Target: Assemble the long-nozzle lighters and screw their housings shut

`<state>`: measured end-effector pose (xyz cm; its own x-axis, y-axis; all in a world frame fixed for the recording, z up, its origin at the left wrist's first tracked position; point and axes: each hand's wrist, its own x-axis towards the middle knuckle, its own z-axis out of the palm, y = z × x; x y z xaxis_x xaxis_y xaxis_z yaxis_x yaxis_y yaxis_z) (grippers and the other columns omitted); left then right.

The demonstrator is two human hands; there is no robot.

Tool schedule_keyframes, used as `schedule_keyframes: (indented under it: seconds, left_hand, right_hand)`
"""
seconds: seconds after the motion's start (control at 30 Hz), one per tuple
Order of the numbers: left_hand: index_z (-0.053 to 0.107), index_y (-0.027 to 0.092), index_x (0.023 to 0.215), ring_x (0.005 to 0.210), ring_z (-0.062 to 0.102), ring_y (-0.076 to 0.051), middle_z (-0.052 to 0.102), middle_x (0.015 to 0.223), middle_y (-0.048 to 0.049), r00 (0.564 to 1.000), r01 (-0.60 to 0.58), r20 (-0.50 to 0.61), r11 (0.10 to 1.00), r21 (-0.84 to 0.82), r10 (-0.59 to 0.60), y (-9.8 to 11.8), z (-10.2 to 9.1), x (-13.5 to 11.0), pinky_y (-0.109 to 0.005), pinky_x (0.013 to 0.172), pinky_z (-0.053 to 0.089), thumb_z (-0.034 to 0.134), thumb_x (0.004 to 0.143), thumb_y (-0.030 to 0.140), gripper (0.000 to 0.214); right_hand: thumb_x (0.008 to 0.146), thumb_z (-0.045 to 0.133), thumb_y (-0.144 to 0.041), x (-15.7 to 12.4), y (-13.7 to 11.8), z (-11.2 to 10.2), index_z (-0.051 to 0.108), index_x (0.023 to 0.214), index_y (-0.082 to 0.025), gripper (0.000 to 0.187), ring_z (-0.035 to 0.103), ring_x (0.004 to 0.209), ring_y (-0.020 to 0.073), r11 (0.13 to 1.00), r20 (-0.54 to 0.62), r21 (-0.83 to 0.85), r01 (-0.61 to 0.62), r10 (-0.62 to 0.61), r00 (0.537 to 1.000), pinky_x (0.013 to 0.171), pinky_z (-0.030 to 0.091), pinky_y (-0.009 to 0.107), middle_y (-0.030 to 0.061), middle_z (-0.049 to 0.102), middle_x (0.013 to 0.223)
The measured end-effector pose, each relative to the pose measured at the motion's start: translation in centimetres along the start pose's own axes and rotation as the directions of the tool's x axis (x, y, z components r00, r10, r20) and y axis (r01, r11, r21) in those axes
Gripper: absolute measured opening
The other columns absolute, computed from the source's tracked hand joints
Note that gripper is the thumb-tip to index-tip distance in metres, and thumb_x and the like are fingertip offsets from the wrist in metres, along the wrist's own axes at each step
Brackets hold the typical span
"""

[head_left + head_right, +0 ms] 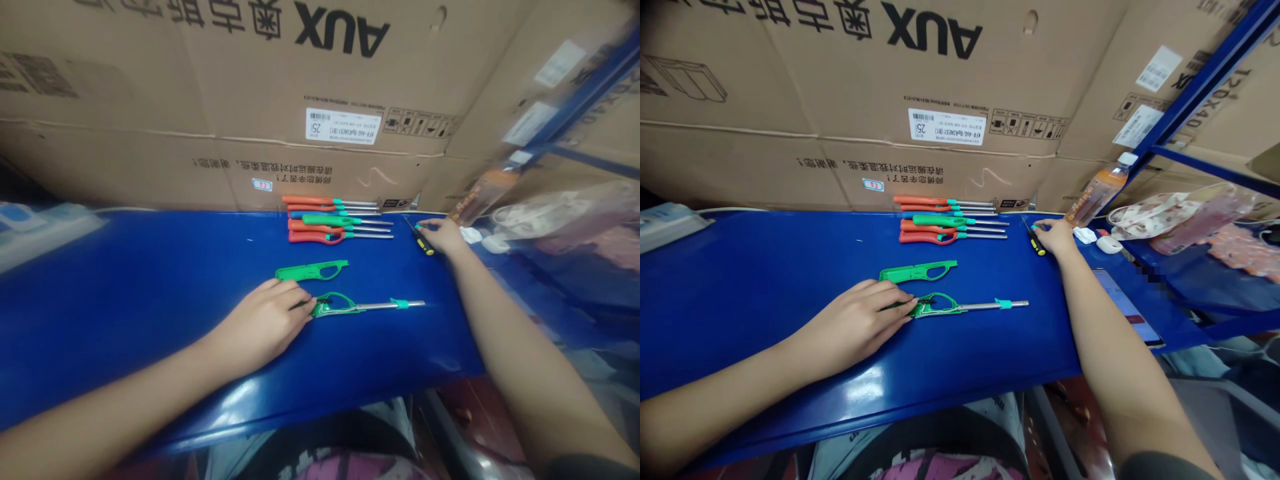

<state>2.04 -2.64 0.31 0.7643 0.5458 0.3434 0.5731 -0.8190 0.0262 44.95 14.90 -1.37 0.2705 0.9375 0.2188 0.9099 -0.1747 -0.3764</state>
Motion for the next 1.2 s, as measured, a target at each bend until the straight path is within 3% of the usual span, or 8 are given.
schedule_keyframes:
  seconds: [0.1, 0.2, 0.3, 0.43, 0.57, 0.7, 0.93, 1.2]
  left_hand:
    - [0.071, 0.015, 0.12, 0.095, 0.066, -0.024, 0.074, 0.106, -0.0098, 1.0, 0.013, -0.012, 1.0, 0.0, -0.013, 0.0, 0.2, -0.2, -0.038, 0.08, 0.05, 0.049, 0.105, 0.025, 0.029]
    - [0.067, 0.017, 0.129, 0.099, 0.065, -0.024, 0.072, 0.11, -0.0104, 0.999, 0.036, 0.002, 0.999, -0.02, -0.036, -0.1, 0.4, -0.4, -0.039, 0.084, 0.051, 0.049, 0.105, 0.026, 0.031]
    - [0.069, 0.019, 0.126, 0.1, 0.065, -0.023, 0.07, 0.111, -0.0102, 0.999, 0.046, 0.031, 0.998, -0.045, -0.045, 0.0, 0.3, -0.3, -0.038, 0.085, 0.052, 0.048, 0.105, 0.024, 0.031]
    - [0.073, 0.019, 0.118, 0.099, 0.064, -0.023, 0.069, 0.109, -0.0108, 0.997, 0.063, 0.047, 0.996, -0.068, -0.06, 0.3, 0.0, 0.0, -0.038, 0.085, 0.053, 0.047, 0.104, 0.022, 0.03]
    - [0.074, 0.017, 0.115, 0.097, 0.064, -0.023, 0.068, 0.107, -0.0113, 0.994, 0.094, 0.069, 0.99, -0.101, -0.087, 0.6, -0.3, 0.2, -0.038, 0.084, 0.054, 0.047, 0.104, 0.021, 0.03]
    - [0.073, 0.019, 0.119, 0.098, 0.064, -0.023, 0.068, 0.108, -0.0106, 0.992, 0.117, 0.07, 0.982, -0.147, -0.108, 0.4, -0.1, 0.1, -0.039, 0.086, 0.054, 0.049, 0.103, 0.021, 0.029]
    - [0.069, 0.021, 0.127, 0.101, 0.064, -0.024, 0.068, 0.114, -0.0108, 0.993, 0.106, 0.071, 0.98, -0.168, -0.095, -0.2, 0.3, -0.1, -0.04, 0.087, 0.053, 0.047, 0.104, 0.024, 0.031]
    - [0.068, 0.023, 0.128, 0.104, 0.063, -0.024, 0.069, 0.116, -0.008, 0.992, 0.125, 0.056, 0.975, -0.186, -0.116, -0.5, 0.7, -0.2, -0.041, 0.089, 0.05, 0.049, 0.104, 0.026, 0.03]
  right_hand:
    - [0.098, 0.063, -0.038, -0.3, -0.4, -0.4, 0.065, 0.118, -0.016, 0.029, 0.068, 0.099, 0.019, 0.993, 0.058, -0.012, -0.117, 0.118, 0.991, 0.086, 0.059, 0.039, 0.0071, 0.068, 0.117]
    - [0.093, 0.069, -0.034, -0.7, -0.8, -0.8, 0.069, 0.102, -0.015, 0.021, 0.068, 0.094, 0.0195, 0.988, 0.036, 0.018, -0.152, 0.151, 0.988, 0.085, 0.057, 0.037, 0.0066, 0.071, 0.104]
    - [0.081, 0.074, -0.024, -1.0, -1.6, -1.5, 0.067, 0.077, -0.017, 0.01, 0.068, 0.095, 0.0266, 0.989, -0.039, 0.08, -0.124, 0.127, 0.991, 0.089, 0.053, 0.039, 0.0097, 0.072, 0.089]
    - [0.081, 0.068, -0.025, -1.9, -3.7, -2.3, 0.064, 0.079, -0.019, 0.007, 0.062, 0.113, 0.0311, 0.978, -0.125, 0.21, -0.005, 0.032, 0.992, 0.102, 0.047, 0.046, 0.0149, 0.07, 0.105]
    - [0.087, 0.067, -0.035, -4.1, -7.1, -1.6, 0.064, 0.086, -0.018, 0.016, 0.07, 0.079, 0.0215, 0.912, 0.077, 0.407, 0.051, -0.09, 0.993, 0.078, 0.059, 0.038, 0.0093, 0.072, 0.086]
    - [0.089, 0.07, -0.034, -7.0, -10.0, -0.1, 0.065, 0.085, -0.016, 0.018, 0.069, 0.063, 0.0156, 0.855, 0.319, 0.517, 0.036, -0.232, 0.919, 0.065, 0.061, 0.03, 0.0069, 0.073, 0.074]
    - [0.095, 0.058, -0.026, -8.3, -10.6, 0.3, 0.06, 0.081, -0.018, 0.016, 0.06, 0.043, 0.0134, 0.886, 0.39, 0.458, 0.074, -0.276, 0.879, 0.049, 0.051, 0.024, -0.0013, 0.061, 0.05]
    - [0.088, 0.062, -0.026, -8.4, -10.4, -0.3, 0.06, 0.091, -0.02, 0.007, 0.063, 0.059, 0.0163, 0.906, 0.282, 0.326, 0.27, -0.366, 0.887, 0.061, 0.051, 0.029, 0.0018, 0.066, 0.072]
